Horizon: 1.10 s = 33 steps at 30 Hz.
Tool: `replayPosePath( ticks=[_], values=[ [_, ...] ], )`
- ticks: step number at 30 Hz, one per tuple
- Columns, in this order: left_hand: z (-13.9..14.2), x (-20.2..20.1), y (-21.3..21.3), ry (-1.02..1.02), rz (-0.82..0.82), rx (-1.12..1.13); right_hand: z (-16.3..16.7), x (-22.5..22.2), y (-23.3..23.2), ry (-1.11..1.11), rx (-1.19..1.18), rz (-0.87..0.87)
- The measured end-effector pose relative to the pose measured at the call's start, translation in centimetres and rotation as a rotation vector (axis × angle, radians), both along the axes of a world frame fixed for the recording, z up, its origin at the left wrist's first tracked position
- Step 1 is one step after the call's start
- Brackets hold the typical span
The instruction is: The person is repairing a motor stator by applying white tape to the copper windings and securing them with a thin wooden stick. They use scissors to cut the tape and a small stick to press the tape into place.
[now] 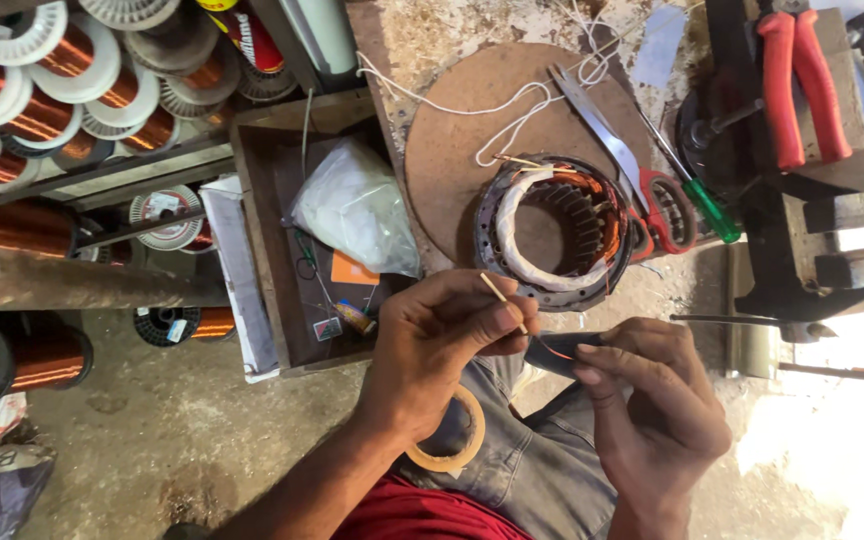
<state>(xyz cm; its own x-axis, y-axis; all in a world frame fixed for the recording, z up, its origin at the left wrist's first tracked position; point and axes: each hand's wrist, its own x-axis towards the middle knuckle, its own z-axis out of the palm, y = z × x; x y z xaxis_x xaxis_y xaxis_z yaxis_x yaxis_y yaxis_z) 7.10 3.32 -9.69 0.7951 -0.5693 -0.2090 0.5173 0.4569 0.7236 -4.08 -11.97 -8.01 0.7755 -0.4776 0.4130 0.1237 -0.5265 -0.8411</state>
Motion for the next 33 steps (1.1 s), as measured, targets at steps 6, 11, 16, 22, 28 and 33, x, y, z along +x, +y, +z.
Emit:
replayPosePath(
  ticks=[6,11,16,22,28,33],
  values=[
    [1.1,0.0,0.0,-0.030,0.050,0.041,0.9,0.0,0.7,0.013,-0.083,-0.037],
    [1.2,-0.5,0.0,-0.085,0.069,0.047,0.9,-0.2,0.5,0.031,-0.078,-0.019],
    [1.2,-0.9,0.0,-0.189,0.081,0.081,0.9,-0.4,0.4,0.060,-0.097,-0.011],
    [1.0,-1.0,0.1,-0.252,0.064,0.099,1.1,-0.2,0.5,0.064,-0.096,-0.017],
    [0.9,-1.4,-0.3,-0.276,-0.011,0.045,1.2,0.3,0.9,0.061,-0.027,-0.043],
    [1.7,-1.4,-0.9,-0.539,-0.042,0.141,2.4,1.4,0.7,0.042,0.421,0.055]
  ],
)
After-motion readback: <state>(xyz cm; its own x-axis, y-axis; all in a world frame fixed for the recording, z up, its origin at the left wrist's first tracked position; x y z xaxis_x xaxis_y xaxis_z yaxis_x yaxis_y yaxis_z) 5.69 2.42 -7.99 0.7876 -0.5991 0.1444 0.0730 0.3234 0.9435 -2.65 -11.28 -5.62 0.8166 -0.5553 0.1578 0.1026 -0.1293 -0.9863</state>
